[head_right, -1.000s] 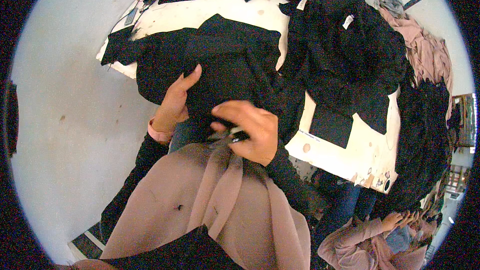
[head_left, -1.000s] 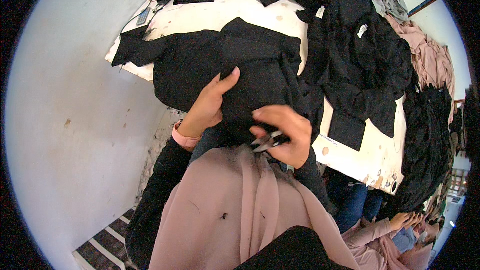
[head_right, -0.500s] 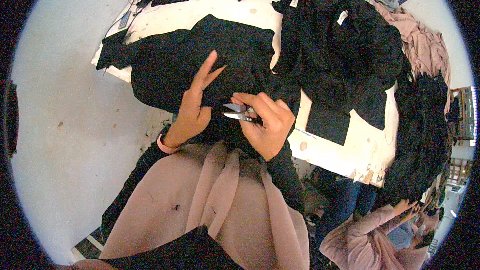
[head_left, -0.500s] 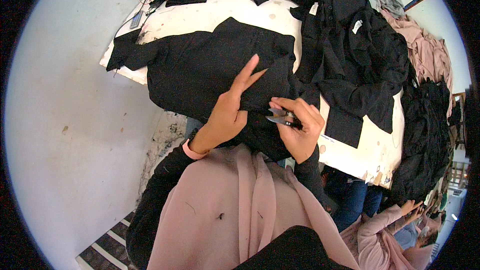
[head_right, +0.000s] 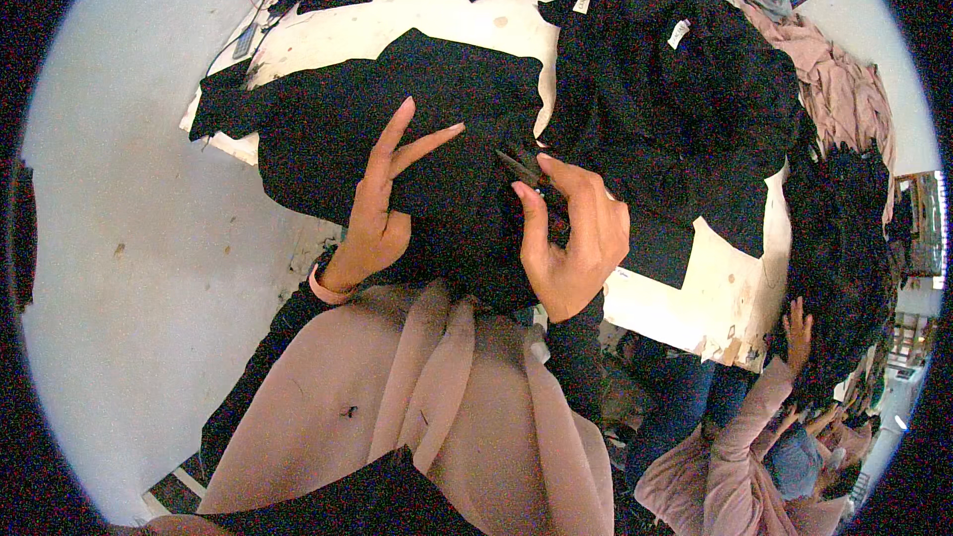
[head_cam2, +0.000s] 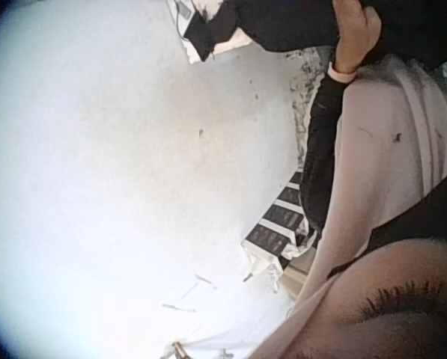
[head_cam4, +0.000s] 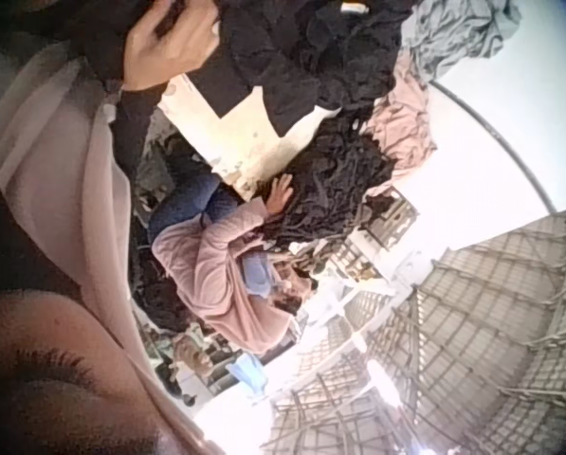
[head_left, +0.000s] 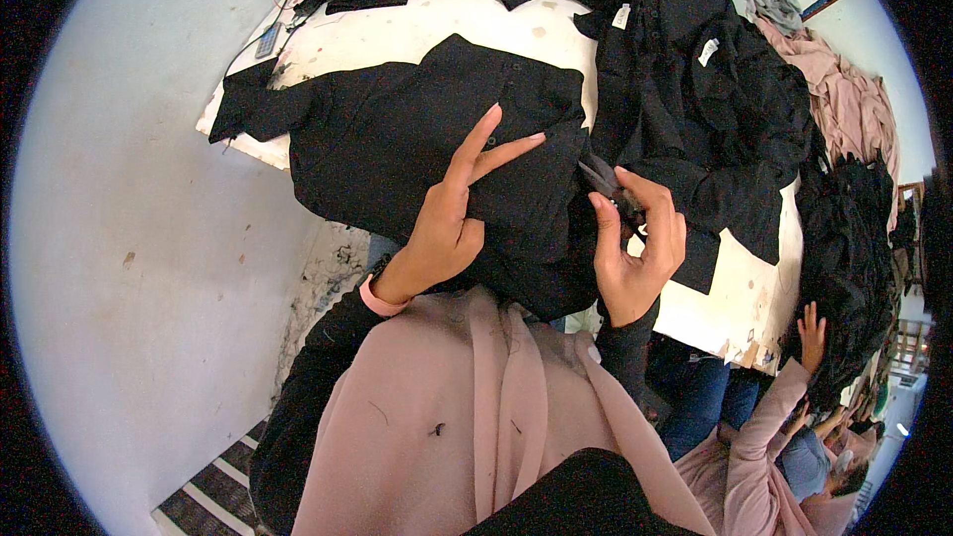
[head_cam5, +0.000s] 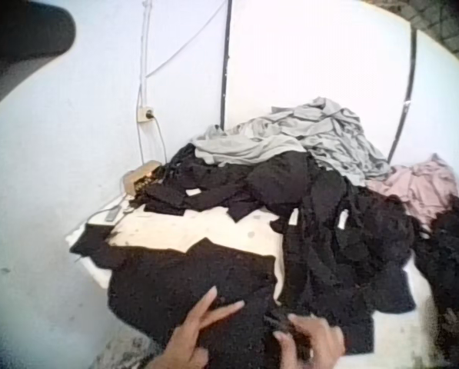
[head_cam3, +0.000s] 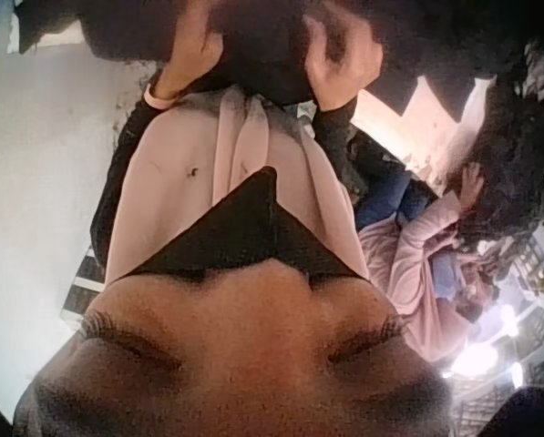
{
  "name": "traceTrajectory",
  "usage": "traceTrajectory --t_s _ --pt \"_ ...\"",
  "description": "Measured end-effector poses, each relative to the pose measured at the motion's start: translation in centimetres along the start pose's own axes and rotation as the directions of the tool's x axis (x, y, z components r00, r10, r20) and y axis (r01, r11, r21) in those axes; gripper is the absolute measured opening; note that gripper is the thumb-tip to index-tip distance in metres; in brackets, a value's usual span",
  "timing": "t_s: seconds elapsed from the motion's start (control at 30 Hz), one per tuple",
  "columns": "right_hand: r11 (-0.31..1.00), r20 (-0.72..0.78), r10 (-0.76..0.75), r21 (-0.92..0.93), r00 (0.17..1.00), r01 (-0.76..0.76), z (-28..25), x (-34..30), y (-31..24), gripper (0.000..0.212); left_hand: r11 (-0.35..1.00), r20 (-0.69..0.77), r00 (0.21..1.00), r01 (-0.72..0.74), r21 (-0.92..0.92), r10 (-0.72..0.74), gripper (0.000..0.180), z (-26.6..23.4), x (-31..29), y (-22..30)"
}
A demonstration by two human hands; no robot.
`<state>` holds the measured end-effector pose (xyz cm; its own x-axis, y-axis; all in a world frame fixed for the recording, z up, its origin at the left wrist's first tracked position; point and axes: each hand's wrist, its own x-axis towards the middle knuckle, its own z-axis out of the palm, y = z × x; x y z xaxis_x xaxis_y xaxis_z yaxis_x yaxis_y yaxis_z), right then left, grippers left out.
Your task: The person uses small scissors to trim loose threads and small fabric bits from black garments laid on a table. The person repeatedly picks up garments, snips threads, and places them back on the pile.
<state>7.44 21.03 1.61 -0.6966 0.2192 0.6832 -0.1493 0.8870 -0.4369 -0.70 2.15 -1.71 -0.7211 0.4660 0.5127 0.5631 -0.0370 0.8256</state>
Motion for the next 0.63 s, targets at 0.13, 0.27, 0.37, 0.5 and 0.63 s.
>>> traceTrajectory --t_s 0.13,0.27,0.37,0.5,0.63 --pt "1.000 0.021 -0.003 0.017 1.000 0.003 -0.1 0.5 -0.1 0.022 0.999 0.013 1.000 -0.027 0.033 0.027 0.097 0.0 0.0 0.1" --pt "0.996 0.092 0.031 0.075 0.995 -0.038 0.0 0.5 -0.1 0.020 0.999 0.023 0.999 -0.028 -0.030 0.029 0.096 0.2 -0.1 -0.1" --pt "0.997 0.087 -0.029 0.068 0.996 0.023 0.2 0.4 0.0 0.019 0.990 -0.006 1.000 0.004 -0.142 -0.005 0.096 0.5 0.0 -0.4" --pt "0.992 0.127 -0.119 0.056 0.985 0.113 -0.4 0.0 -0.5 0.019 0.991 -0.060 0.997 0.037 -0.125 -0.045 0.093 0.7 -0.1 -0.4" --pt "0.991 0.217 -0.132 0.010 0.967 0.133 -1.4 -0.2 -1.4 0.020 0.988 -0.066 0.996 0.044 -0.147 -0.054 0.093 0.5 0.0 -0.5"
